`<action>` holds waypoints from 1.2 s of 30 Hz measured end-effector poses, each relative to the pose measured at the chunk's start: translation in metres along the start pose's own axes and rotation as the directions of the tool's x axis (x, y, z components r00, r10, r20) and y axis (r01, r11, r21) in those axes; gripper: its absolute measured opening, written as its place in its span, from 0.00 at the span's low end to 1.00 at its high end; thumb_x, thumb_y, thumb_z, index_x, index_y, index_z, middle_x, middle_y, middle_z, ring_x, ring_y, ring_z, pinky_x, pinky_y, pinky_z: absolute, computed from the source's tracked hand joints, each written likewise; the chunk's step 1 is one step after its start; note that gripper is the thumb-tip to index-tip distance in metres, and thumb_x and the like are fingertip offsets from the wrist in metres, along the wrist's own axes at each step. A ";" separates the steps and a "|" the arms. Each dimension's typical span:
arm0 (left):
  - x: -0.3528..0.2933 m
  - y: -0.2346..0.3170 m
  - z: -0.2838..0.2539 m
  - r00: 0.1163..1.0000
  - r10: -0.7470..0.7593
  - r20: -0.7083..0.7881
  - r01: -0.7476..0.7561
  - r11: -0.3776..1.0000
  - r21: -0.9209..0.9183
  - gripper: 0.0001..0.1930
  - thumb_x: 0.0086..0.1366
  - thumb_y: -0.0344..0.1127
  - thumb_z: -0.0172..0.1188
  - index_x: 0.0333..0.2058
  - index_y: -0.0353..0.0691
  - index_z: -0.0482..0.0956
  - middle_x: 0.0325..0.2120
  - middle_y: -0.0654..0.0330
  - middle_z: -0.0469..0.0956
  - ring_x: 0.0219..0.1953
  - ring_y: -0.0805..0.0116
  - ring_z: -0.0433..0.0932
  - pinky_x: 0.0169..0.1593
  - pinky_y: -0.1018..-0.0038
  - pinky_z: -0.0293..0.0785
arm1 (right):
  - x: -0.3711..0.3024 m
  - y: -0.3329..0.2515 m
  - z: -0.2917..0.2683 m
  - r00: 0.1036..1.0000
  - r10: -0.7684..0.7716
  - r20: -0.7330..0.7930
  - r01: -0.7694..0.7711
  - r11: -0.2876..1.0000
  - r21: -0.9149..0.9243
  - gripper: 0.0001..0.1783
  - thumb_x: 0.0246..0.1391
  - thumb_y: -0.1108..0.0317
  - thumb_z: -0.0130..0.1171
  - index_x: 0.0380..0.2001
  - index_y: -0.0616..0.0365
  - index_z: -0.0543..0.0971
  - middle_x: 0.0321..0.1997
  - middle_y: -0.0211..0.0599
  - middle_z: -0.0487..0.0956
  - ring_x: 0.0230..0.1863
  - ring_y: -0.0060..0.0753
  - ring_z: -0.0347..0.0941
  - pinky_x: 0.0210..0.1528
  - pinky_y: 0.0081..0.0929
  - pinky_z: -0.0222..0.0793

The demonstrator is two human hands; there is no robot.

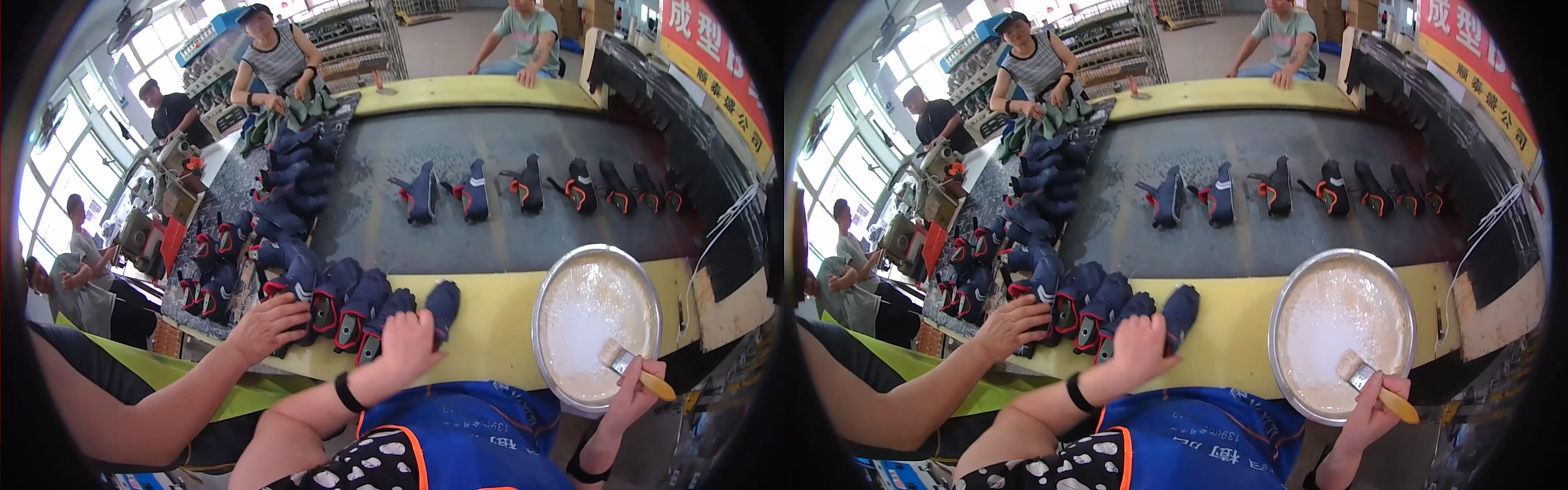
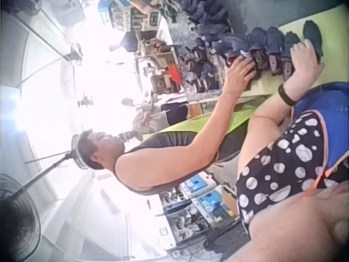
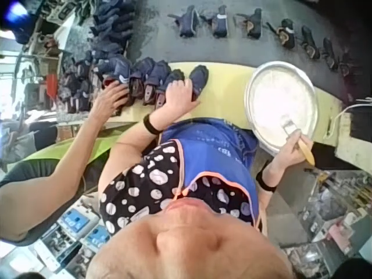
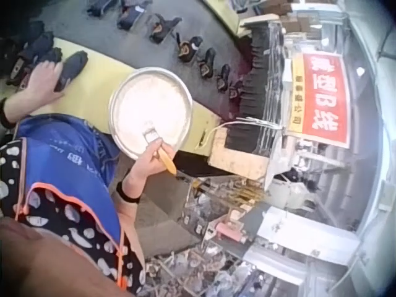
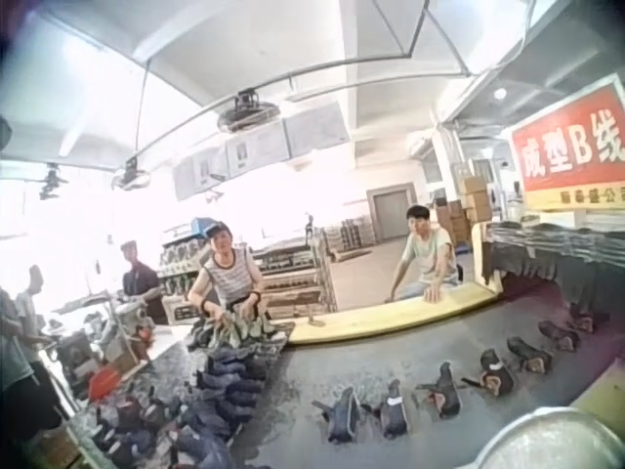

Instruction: Apply glue to the bottom of shoe soles using a brush.

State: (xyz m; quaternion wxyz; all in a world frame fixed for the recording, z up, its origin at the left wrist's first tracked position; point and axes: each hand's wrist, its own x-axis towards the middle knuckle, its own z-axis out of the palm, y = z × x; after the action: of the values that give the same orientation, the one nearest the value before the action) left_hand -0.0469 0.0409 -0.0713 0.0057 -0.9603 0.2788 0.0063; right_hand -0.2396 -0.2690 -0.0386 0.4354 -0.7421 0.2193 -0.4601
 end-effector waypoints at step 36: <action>-0.001 0.060 -0.075 0.851 0.431 0.301 0.405 -0.173 -0.898 0.39 0.58 0.36 0.55 0.68 0.34 0.55 0.59 0.52 0.69 0.56 0.65 0.73 0.57 0.73 0.70 | 0.022 0.039 -0.001 0.984 0.118 0.136 -0.073 0.952 -0.296 0.13 0.49 0.64 0.70 0.32 0.62 0.80 0.26 0.43 0.80 0.27 0.40 0.79 0.32 0.33 0.73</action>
State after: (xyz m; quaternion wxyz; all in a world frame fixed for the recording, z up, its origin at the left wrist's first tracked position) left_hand -0.0788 -0.0104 0.0028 -0.6560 -0.5588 0.1666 0.4792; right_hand -0.2268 -0.3052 -0.0606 0.3592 -0.8192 0.2861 -0.3434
